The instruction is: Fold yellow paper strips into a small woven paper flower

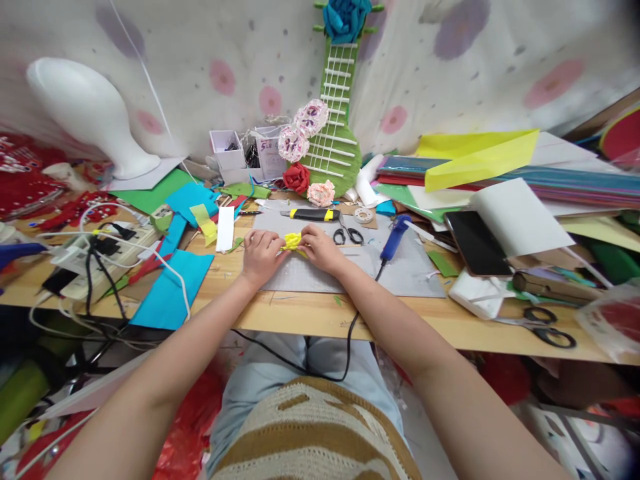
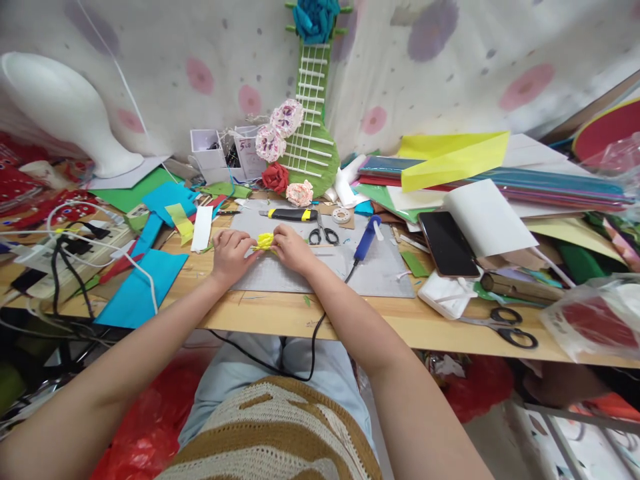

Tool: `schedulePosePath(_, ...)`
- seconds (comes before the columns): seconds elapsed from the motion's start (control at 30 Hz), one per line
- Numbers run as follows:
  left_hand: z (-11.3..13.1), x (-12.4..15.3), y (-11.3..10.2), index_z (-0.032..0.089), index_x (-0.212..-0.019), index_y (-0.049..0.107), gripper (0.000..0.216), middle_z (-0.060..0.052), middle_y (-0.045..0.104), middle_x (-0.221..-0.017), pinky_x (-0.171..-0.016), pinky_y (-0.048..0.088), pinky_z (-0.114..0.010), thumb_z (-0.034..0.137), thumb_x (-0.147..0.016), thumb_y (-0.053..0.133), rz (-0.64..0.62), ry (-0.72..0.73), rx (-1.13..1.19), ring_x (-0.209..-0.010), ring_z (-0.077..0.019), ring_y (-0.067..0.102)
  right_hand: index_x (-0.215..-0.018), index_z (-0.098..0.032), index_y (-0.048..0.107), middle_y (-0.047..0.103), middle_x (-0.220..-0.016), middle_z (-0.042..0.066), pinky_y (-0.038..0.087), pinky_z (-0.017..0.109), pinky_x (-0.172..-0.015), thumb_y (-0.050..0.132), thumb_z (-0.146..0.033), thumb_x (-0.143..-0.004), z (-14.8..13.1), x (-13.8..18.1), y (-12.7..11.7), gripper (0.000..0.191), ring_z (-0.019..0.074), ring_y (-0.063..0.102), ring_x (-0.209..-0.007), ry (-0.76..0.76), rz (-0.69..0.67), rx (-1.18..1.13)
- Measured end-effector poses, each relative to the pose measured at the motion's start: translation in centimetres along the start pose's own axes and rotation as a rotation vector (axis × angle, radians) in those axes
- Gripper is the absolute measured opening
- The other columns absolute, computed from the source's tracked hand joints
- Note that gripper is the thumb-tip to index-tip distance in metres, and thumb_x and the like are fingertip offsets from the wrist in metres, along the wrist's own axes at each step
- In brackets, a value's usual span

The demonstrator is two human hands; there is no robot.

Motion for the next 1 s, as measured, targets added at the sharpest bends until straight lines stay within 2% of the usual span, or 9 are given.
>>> schedulePosePath(0.17,0.09,-0.32,0.02,0.024,-0.072,0.062,0.018,-0.004,0.063,-0.084,-0.091,0.027,-0.043,0.037,-0.082,0.053,0.001,-0.027,0.018,-0.089,-0.0212,0.050,-0.072,-0.017,0.056,0.052,-0.091,0.008,0.044,0.032,-0.077,0.056,-0.017,-0.079,-0.12,0.08,-0.06,0.007,0.0175,0.049,-0.085,0.008,-0.007,0.017)
schedulePosePath(0.3,0.16,-0.27,0.02,0.024,-0.069,0.061,0.020,-0.003,0.064,-0.080,-0.090,0.028,-0.043,0.033,-0.083,0.051,-0.014,0.015,0.013,-0.087,-0.0203,0.051,-0.075,-0.017,0.056,0.052,-0.093,0.008,0.044,0.032,-0.078,0.058,-0.018,-0.077,-0.43,0.16,-0.18,0.003,0.0182,0.049,-0.087,0.003,-0.014,0.058)
schedulePosePath(0.43,0.25,-0.27,0.15,0.023,-0.066,0.060,0.024,-0.003,0.064,-0.076,-0.088,0.029,-0.041,0.031,-0.085,0.049,-0.037,0.044,0.018,-0.085,-0.0193,0.051,-0.083,-0.018,0.057,0.053,-0.099,0.009,0.044,0.033,-0.075,0.062,-0.021,-0.075,-0.76,0.24,-0.14,0.010,0.0214,0.048,-0.093,0.007,-0.041,0.165)
schedulePosePath(0.57,0.25,-0.28,0.30,0.023,-0.067,0.061,0.022,-0.002,0.065,-0.077,-0.088,0.028,-0.041,0.033,-0.084,0.052,-0.055,0.054,0.010,-0.086,-0.0198,0.050,-0.079,-0.018,0.057,0.055,-0.098,0.009,0.043,0.032,-0.071,0.060,-0.020,-0.078,-0.84,0.22,-0.10,0.003,0.0218,0.048,-0.093,0.037,-0.036,0.233)
schedulePosePath(0.83,0.36,-0.12,0.41,0.021,-0.070,0.061,0.021,-0.001,0.065,-0.077,-0.086,0.028,-0.039,0.034,-0.084,0.053,0.027,0.106,-0.062,-0.085,-0.0188,0.051,-0.073,-0.017,0.057,0.056,-0.092,0.008,0.043,0.033,-0.077,0.059,-0.020,-0.080,-0.67,0.16,0.12,0.008,0.0196,0.048,-0.087,-0.027,-0.011,0.200)
schedulePosePath(1.0,0.34,-0.14,0.57,0.020,-0.071,0.061,0.022,-0.003,0.063,-0.077,-0.085,0.027,-0.039,0.035,-0.084,0.052,0.009,0.078,-0.055,-0.085,-0.0196,0.050,-0.074,-0.016,0.057,0.056,-0.090,0.009,0.043,0.032,-0.077,0.057,-0.020,-0.081,-0.65,0.02,0.24,0.008,0.0195,0.047,-0.085,-0.049,-0.013,0.209)
Point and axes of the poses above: each hand's wrist, its own x-axis away from the middle knuckle, its own y-axis out of the palm, z = x × y, the point moved 3 cm from there along -x, towards the middle knuckle
